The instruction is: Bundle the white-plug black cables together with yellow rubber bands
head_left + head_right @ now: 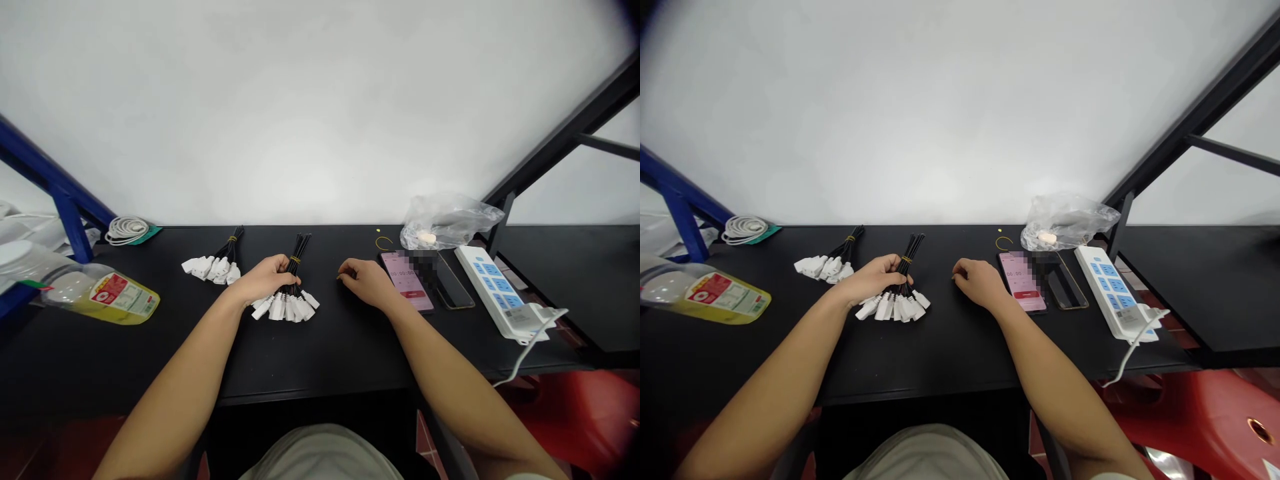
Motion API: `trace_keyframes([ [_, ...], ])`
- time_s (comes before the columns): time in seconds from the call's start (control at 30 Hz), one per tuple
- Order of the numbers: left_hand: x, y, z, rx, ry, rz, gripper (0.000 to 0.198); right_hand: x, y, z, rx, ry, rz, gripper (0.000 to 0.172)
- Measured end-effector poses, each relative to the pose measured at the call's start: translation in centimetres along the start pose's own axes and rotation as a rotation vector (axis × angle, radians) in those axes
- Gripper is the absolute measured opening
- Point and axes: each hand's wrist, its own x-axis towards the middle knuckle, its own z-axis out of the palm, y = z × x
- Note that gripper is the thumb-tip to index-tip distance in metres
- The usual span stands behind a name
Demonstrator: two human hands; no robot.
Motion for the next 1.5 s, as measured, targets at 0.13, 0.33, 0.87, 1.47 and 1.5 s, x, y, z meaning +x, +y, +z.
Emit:
trace_keyframes([
  [0.13, -0.1, 0.1, 0.7, -0.142, -0.098, 0.049, 0.033, 0.4, 1.2, -1.1, -0.12, 0.151, 0.135, 0.021],
  [0.33, -0.7, 0.8, 2.1, -0.163, -0.192, 0.06, 0.031, 0.3, 1.5, -1.8, 0.035, 0.307, 0.206, 0.049],
  [0.87, -1.5, 1.1, 5.0, 0.017, -0.169, 0.171, 0.026, -1.1, -2.8, 1.4, 0.247, 0.193, -0.201, 0.019],
  [1.47, -1.6, -0.4, 5.6, 0.149, -0.123, 0.05, 0.091, -1.1, -4.7, 1.3, -0.097, 0.032, -0.137, 0.019],
  [1.5, -1.6, -0.4, 5.6, 0.159, -0.126, 0.06, 0.091, -1.1, -4.8, 1.3, -0.117, 0.025, -0.134, 0.019],
])
